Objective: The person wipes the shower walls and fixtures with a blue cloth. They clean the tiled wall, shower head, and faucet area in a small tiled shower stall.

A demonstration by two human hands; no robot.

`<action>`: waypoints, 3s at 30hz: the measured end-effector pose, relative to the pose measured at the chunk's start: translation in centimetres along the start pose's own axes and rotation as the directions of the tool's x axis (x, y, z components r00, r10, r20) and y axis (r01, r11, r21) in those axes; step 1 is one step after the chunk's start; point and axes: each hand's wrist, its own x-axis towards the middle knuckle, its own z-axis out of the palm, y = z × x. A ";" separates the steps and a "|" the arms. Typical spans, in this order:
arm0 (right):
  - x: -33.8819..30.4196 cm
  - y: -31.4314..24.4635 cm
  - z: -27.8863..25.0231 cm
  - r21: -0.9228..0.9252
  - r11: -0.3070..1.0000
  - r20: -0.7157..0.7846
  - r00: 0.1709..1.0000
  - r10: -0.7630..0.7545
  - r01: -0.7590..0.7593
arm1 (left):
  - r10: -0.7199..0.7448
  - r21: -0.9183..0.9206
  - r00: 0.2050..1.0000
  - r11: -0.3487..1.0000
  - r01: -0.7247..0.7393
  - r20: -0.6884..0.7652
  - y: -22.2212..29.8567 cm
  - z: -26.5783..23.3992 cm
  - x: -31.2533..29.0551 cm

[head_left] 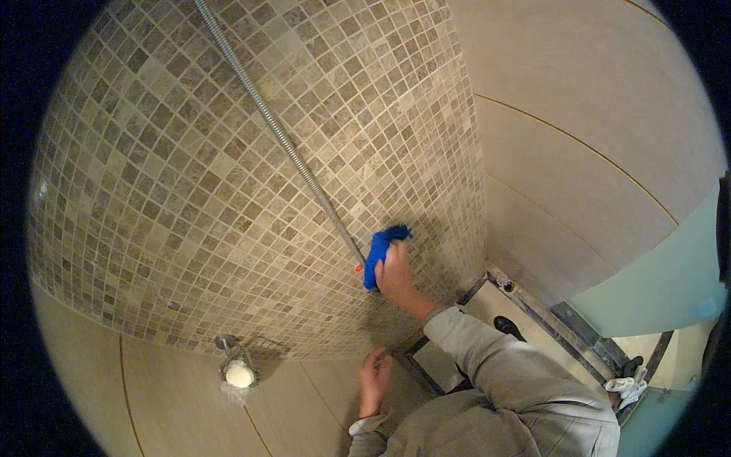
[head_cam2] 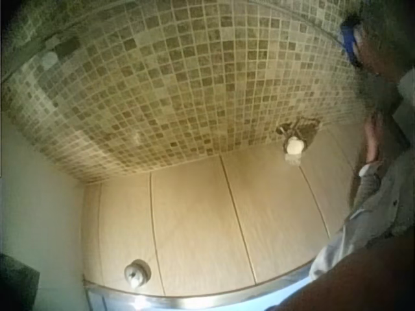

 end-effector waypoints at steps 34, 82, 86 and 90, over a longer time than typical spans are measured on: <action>10.7 5.9 -1.5 -0.257 0.917 -0.616 0.783 0.088 -0.306 | 0.868 0.947 0.446 0.299 -0.116 -0.219 18.8 -7.6 21.1; 11.5 -1.4 -5.6 -0.046 0.996 -0.295 0.952 -0.084 0.073 | 0.950 0.989 0.274 0.147 0.031 -0.150 15.5 -8.2 22.6; 22.4 3.4 -10.5 -0.420 0.895 -0.486 0.796 -0.360 0.149 | 0.958 0.991 0.254 0.136 0.009 -0.134 15.6 -7.9 23.4; 25.2 10.3 -14.9 -0.139 0.981 -0.550 0.813 -0.190 0.135 | 0.955 0.991 0.266 0.130 0.022 -0.131 15.5 -7.8 23.3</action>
